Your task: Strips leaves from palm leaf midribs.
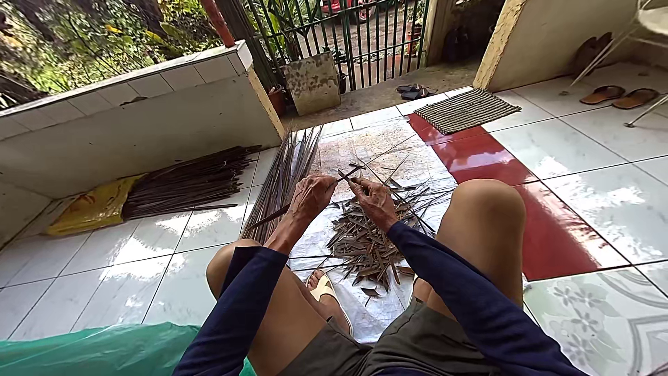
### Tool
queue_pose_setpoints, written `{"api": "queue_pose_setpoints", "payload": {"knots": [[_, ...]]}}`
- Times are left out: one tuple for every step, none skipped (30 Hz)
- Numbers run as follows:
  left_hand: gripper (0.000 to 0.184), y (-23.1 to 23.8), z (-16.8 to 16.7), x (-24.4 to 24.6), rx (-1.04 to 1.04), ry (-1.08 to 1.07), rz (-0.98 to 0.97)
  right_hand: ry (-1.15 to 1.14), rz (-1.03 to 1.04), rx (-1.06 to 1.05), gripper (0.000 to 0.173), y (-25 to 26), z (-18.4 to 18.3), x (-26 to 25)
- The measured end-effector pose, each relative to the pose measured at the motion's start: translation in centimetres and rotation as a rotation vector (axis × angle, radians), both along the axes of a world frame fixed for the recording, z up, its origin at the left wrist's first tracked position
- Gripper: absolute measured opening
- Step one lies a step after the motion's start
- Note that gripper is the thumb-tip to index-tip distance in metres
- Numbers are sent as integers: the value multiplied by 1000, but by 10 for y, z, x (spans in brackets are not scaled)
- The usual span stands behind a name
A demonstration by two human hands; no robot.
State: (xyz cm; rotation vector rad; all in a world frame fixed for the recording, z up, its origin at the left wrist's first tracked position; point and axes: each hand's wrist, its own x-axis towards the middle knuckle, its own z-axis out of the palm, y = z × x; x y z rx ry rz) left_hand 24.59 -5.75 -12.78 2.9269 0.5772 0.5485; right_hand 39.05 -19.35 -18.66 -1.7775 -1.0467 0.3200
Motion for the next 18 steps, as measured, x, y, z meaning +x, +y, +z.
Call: {"api": "queue_pose_setpoints", "payload": {"knots": [[24,1,0,0,1,0,-4,-11,-7,-10,36,0,0,0],[24,1,0,0,0,1,-4,-17,-15,-21,36,0,-1,0],[24,1,-1,0,1,-3,-5,-19,-22,-28,36,0,-1,-1],[25,1,0,-1,-2,-3,-4,-22,-27,-29,36,0,-2,0],[25,1,1,-1,-14,5,0,-25,-30,-23,36,0,-3,0],[25,1,2,-1,-32,16,6,-25,-32,-18,37,0,-3,1],[25,1,2,-1,-51,20,6,-23,-34,-13,37,1,-4,1],[25,2,2,-1,-63,21,5,-22,-36,-12,36,1,-5,2],[25,3,1,0,-75,22,2,-19,-40,-13,36,2,-6,2],[25,4,2,-1,-90,29,4,-14,-52,-19,37,3,-9,4],[25,5,3,-2,-112,37,8,-5,-73,-31,38,4,-12,9],[25,7,3,-4,-134,45,9,7,-104,-41,39,7,-17,17],[25,9,4,-7,-154,52,11,23,-137,-40,40,9,-22,27],[25,10,4,-10,-166,52,15,47,-167,-49,41,9,-24,36],[26,10,6,-13,-175,49,25,71,-191,-42,41,8,-24,43],[25,9,9,-15,-178,46,40,86,-208,-18,41,6,-23,47],[25,7,13,-17,-184,45,59,91,-211,14,40,5,-21,48],[24,4,16,-18,-182,44,75,99,-193,44,39,4,-18,46]]}}
